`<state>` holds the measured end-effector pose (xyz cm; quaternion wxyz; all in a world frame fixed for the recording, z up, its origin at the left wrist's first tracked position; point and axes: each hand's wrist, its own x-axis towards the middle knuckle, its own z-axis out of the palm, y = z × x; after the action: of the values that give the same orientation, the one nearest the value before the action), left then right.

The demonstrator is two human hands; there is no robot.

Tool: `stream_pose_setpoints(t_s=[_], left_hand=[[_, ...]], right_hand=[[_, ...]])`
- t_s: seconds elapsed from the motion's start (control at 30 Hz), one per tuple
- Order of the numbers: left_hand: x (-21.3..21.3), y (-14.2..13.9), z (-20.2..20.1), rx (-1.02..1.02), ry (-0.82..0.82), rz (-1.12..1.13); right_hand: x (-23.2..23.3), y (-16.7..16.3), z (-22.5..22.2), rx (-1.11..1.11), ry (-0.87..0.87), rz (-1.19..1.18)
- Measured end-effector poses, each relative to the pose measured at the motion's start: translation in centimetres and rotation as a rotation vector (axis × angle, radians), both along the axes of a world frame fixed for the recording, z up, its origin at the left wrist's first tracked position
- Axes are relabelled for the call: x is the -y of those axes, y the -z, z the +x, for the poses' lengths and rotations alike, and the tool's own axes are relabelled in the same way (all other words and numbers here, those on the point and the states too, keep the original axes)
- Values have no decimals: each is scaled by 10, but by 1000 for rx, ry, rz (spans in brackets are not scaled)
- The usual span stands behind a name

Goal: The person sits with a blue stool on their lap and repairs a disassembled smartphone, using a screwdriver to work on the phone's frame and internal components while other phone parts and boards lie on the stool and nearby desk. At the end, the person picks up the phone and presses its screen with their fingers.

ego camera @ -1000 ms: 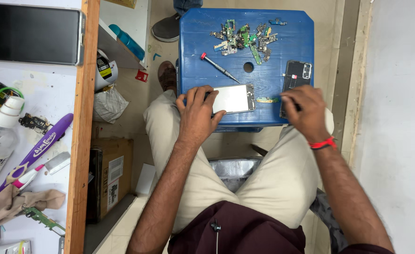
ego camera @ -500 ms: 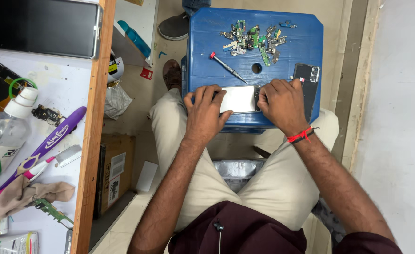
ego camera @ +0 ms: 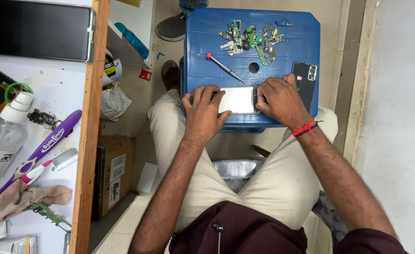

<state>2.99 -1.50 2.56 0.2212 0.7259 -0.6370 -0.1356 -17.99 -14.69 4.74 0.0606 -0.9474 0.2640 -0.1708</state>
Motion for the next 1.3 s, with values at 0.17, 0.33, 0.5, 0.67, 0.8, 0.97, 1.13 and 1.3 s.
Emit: stream_pose_setpoints(t_s=[0.17, 0.33, 0.5, 0.67, 0.8, 0.97, 1.13, 1.3], left_hand=[[0, 0, -1, 5, 6, -21], [-1, -1, 0, 10, 4, -17], [-1, -1, 0, 11, 7, -14], [0, -1, -1, 8, 10, -12], [-1, -1, -1, 3, 8, -11], [0, 0, -1, 2, 10, -7], [-1, 1, -1, 6, 10, -11], [-1, 0, 0, 11, 7, -15]], right_hand=[[9, -4, -4, 27, -14, 202], [19, -7, -32, 145, 34, 379], [27, 2, -79, 87, 178, 306], [27, 15, -104, 23, 217, 205], [23, 17, -108, 30, 211, 165], [15, 6, -96, 66, 180, 98], [-10, 2, -57, 137, 45, 96], [-18, -6, -28, 50, 12, 59]])
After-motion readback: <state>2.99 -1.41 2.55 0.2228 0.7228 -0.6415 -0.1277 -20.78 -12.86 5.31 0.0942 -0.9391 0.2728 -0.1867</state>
